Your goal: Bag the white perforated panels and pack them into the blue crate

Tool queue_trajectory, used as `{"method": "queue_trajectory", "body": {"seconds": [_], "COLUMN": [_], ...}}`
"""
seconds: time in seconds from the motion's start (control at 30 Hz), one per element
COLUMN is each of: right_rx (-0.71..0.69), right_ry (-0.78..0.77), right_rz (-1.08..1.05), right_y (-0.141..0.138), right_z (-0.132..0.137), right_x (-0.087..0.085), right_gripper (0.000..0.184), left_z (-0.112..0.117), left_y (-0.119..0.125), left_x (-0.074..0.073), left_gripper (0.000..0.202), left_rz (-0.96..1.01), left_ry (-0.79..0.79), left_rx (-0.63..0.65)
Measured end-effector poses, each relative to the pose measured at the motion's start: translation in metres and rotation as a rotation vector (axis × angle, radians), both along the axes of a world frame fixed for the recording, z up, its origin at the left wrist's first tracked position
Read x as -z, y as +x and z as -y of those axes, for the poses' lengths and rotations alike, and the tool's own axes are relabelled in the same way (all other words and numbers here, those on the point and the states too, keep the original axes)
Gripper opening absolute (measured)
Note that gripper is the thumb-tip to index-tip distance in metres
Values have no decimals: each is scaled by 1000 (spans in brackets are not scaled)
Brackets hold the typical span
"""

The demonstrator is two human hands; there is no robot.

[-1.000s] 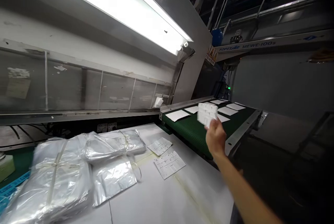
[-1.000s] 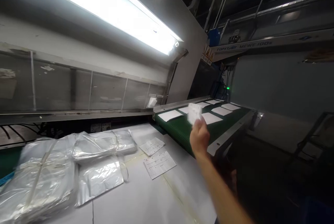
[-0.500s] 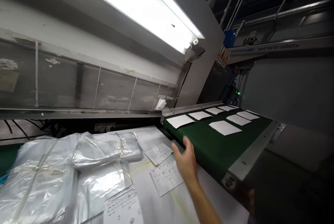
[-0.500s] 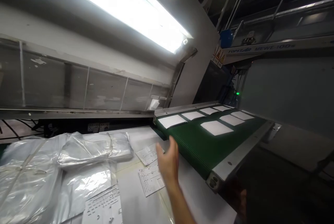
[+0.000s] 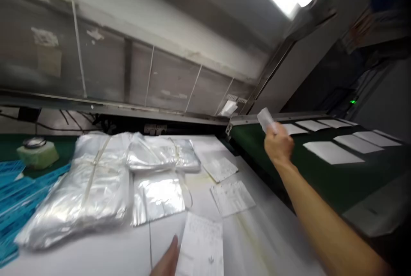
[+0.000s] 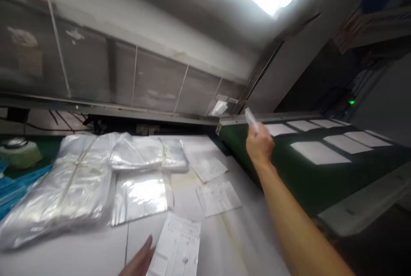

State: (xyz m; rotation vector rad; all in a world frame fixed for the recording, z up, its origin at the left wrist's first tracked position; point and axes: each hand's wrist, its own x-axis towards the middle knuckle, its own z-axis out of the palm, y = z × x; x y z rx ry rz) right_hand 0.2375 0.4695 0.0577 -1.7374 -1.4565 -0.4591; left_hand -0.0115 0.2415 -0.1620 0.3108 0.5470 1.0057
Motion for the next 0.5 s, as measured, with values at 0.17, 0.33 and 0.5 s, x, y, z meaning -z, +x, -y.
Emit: {"method": "queue_trajectory", "body": {"seconds": [0.17,0.33,0.5], "right_rx": [16,-43,-224], "right_ry": [113,-725,-979], "right_rz": [-85,200,383], "right_y": [-8,-30,-107], "right_z": [136,197,167], "right_x": [23,18,50], "right_gripper": [48,27,17], "left_z": [19,25,40], "left_y": [-4,1,27], "left_x": [-10,-19,-19], "left_gripper": [67,59,70], "left_rz": [172,29,-200], "left_ry": [-93,59,304], "left_rx": [145,-24,-160]}}
